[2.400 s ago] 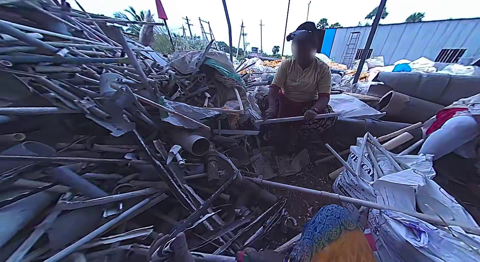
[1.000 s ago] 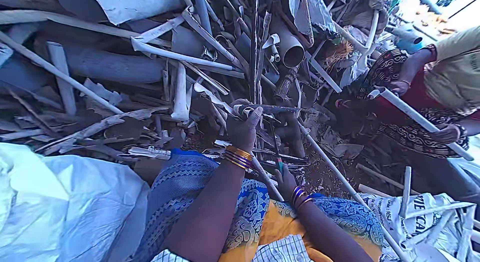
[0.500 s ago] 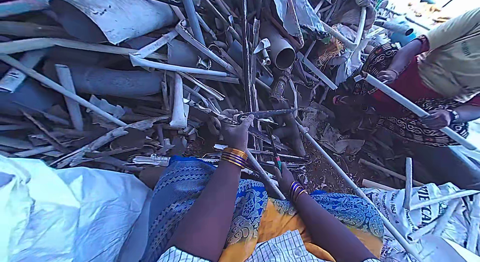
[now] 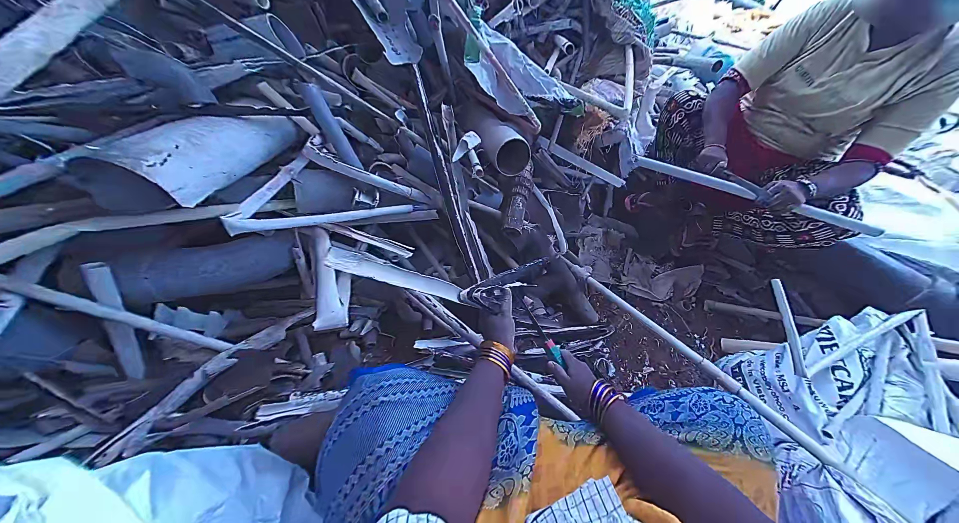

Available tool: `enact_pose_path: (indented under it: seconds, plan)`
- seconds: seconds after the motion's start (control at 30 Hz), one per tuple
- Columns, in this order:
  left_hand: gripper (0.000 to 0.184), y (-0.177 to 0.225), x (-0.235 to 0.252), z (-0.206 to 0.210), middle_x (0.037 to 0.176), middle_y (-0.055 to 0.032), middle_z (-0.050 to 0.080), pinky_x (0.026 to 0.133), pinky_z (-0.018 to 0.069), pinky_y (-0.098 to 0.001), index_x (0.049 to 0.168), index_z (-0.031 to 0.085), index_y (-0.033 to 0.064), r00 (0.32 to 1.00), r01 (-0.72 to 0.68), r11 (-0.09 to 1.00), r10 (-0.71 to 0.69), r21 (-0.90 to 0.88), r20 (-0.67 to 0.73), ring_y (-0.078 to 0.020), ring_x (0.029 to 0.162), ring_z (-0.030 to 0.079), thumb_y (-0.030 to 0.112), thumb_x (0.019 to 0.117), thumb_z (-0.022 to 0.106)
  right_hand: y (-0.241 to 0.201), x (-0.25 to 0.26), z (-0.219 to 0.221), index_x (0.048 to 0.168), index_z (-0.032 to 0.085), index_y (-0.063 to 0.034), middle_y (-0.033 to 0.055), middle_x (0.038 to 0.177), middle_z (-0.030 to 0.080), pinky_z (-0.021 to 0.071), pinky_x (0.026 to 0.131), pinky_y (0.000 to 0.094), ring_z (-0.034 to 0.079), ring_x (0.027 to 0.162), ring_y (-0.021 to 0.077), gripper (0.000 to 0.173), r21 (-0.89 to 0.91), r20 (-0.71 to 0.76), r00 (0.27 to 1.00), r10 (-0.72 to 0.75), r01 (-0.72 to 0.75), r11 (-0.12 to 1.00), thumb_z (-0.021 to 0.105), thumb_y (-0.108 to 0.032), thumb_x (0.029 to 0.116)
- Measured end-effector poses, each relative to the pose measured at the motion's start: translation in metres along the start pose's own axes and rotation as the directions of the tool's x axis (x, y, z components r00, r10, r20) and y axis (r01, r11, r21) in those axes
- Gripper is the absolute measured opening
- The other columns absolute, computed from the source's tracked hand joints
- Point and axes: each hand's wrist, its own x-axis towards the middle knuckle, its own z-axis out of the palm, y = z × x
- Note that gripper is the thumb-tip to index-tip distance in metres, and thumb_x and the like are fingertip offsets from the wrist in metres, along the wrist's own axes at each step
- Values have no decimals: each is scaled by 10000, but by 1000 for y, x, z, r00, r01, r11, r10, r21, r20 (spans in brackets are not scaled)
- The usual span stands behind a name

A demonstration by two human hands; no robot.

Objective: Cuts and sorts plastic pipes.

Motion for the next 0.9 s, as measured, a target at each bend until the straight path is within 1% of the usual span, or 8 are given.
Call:
enact_pose_path:
  seconds: [0.07, 0.13, 0.2, 0.3, 0.4, 0.57, 0.77, 0.9]
  plan:
    - [447, 18, -10, -3, 1287, -257, 644, 1113, 412, -413, 1315, 579, -112, 985, -102, 995, 100, -10, -139, -269, 1253, 597, 263, 1073, 547, -7, -13, -7, 1464, 442, 24, 292, 1228, 640, 475, 1016, 553, 642, 1142, 409, 489, -35, -2, 997, 78, -78, 996, 432, -315, 1113]
    - [328, 44, -20, -10, 1069, -161, 666, 947, 501, -272, 1232, 581, -112, 951, -229, 948, 170, -222, -257, -115, 986, 642, 169, 1068, 537, -21, -33, -16, 1530, 384, -21, 289, 1257, 641, 471, 1032, 572, 638, 1177, 421, 510, -75, -24, 994, 103, -105, 992, 435, -303, 1108]
    - [138, 62, -21, -21, 812, -24, 587, 740, 553, -217, 1094, 557, -34, 923, -358, 804, 227, -474, -311, -46, 718, 610, 77, 1066, 480, -44, -64, -22, 1601, 293, -61, 280, 1308, 626, 462, 1056, 572, 626, 1213, 420, 555, -130, -15, 1000, 7, -9, 991, 418, -298, 1115]
    - [316, 80, -22, -40, 575, 85, 514, 508, 509, -186, 852, 533, 125, 868, -496, 570, 329, -655, -371, -24, 480, 521, 93, 1090, 329, -76, -105, -18, 1642, 206, -92, 280, 1334, 609, 478, 1037, 567, 629, 1206, 425, 595, -200, 16, 990, -140, 141, 970, 393, -310, 1121]
    - [503, 95, -29, -64, 501, 91, 484, 479, 484, -199, 716, 509, 173, 816, -558, 416, 432, -718, -384, -42, 434, 498, 189, 1113, 201, -73, -107, -19, 1652, 176, -117, 283, 1318, 610, 493, 1005, 574, 640, 1179, 436, 603, -249, -22, 995, -93, 84, 965, 373, -330, 1124]
    - [614, 105, -22, -104, 483, 69, 449, 479, 499, -238, 689, 487, 158, 768, -564, 268, 518, -781, -376, -80, 413, 483, 337, 1123, 91, -20, -68, -39, 1600, 257, -28, 298, 1339, 600, 453, 1071, 569, 600, 1262, 430, 561, -76, -133, 972, 195, -206, 976, 380, -291, 1120]
    - [665, 100, -21, -97, 464, 65, 468, 470, 489, -238, 666, 503, 153, 763, -504, 204, 561, -839, -322, -75, 403, 492, 371, 1112, 60, -94, -129, -14, 1652, 174, -117, 280, 1305, 622, 476, 1021, 586, 633, 1194, 436, 600, -175, 30, 988, -155, 158, 972, 380, -318, 1126]
    - [639, 108, -19, -114, 458, 57, 445, 464, 493, -247, 663, 472, 153, 763, -545, 201, 521, -814, -382, -90, 397, 483, 380, 1120, 89, -45, -84, -31, 1622, 227, -60, 297, 1325, 609, 451, 1065, 575, 607, 1243, 436, 567, -84, -136, 985, 102, -114, 990, 382, -279, 1122]
